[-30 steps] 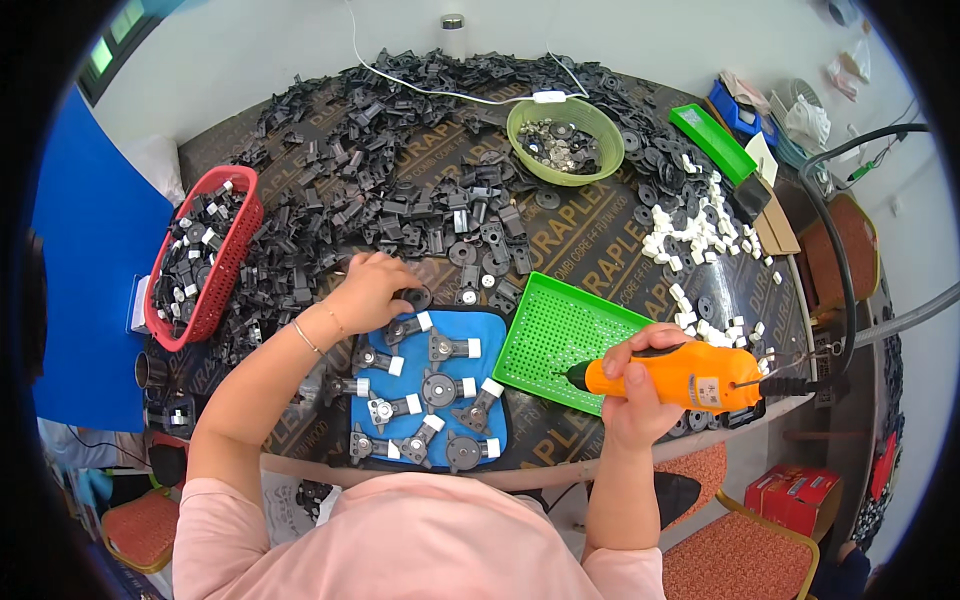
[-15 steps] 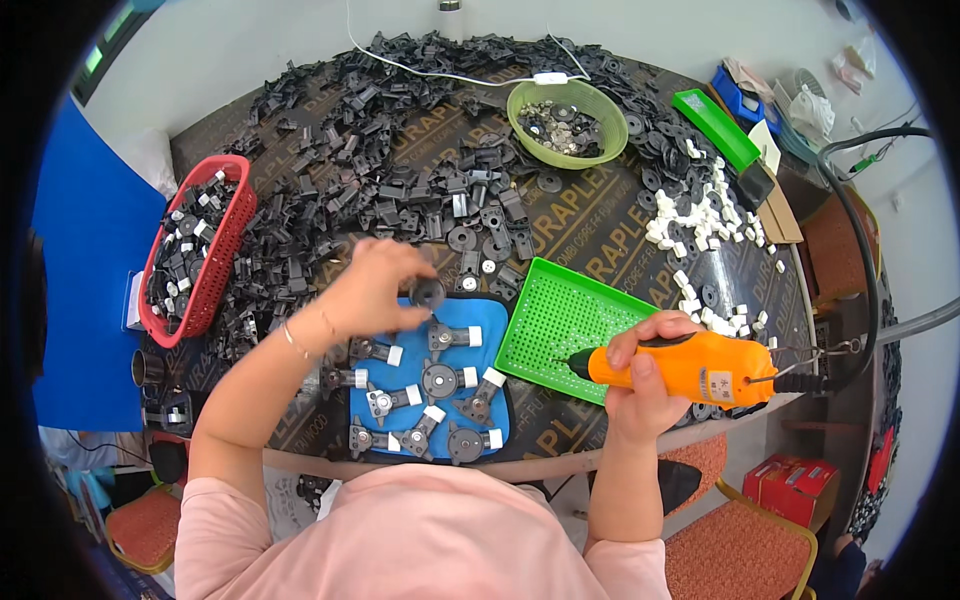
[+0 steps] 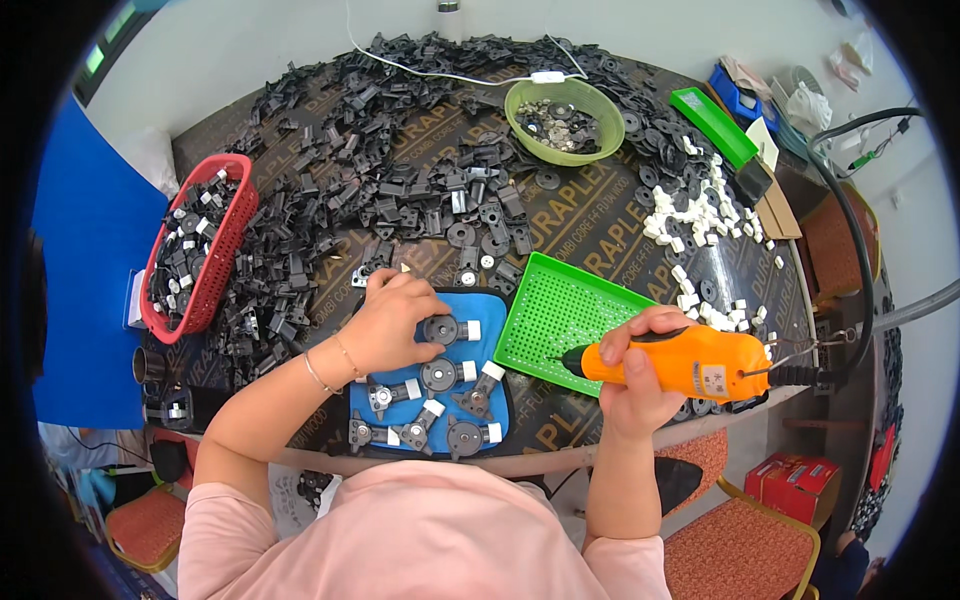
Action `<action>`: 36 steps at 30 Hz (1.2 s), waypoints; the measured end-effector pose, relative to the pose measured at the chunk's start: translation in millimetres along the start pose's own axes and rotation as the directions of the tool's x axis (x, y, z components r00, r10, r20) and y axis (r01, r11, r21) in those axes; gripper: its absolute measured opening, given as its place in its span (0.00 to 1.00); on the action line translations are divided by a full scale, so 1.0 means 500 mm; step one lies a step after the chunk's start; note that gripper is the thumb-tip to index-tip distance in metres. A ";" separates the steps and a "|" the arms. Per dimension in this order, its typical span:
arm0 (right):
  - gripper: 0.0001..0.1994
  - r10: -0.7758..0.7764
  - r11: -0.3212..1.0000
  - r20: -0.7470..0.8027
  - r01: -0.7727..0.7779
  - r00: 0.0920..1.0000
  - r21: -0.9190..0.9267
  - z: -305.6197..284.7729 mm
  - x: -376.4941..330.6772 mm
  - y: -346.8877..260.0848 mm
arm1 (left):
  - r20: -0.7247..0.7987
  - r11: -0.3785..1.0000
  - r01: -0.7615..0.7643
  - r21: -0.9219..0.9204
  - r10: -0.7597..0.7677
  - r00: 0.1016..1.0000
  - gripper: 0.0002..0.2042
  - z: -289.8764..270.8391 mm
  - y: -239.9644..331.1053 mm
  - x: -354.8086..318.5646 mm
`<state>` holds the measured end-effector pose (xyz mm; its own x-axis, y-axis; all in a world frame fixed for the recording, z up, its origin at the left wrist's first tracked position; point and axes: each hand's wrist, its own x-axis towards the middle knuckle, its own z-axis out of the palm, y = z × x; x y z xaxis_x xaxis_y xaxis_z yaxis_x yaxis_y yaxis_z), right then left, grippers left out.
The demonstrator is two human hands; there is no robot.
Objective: Assembling small mechanical components by inserting wheels and clips into plastic housings and securing them with an electric screwdriver.
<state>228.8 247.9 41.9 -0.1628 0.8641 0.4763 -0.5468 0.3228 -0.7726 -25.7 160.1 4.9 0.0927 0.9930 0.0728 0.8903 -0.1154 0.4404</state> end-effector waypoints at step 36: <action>0.14 -0.045 0.987 0.074 0.033 0.996 0.155 0.051 0.015 -0.024 | -0.229 0.970 -0.093 -0.225 0.040 0.973 0.04 0.086 0.123 0.054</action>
<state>213.0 240.7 65.7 -0.1984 0.8179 0.5401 -0.6728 0.2871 -0.6818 50.8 180.8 -4.3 0.0240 0.9557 0.2934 0.7546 -0.2098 0.6217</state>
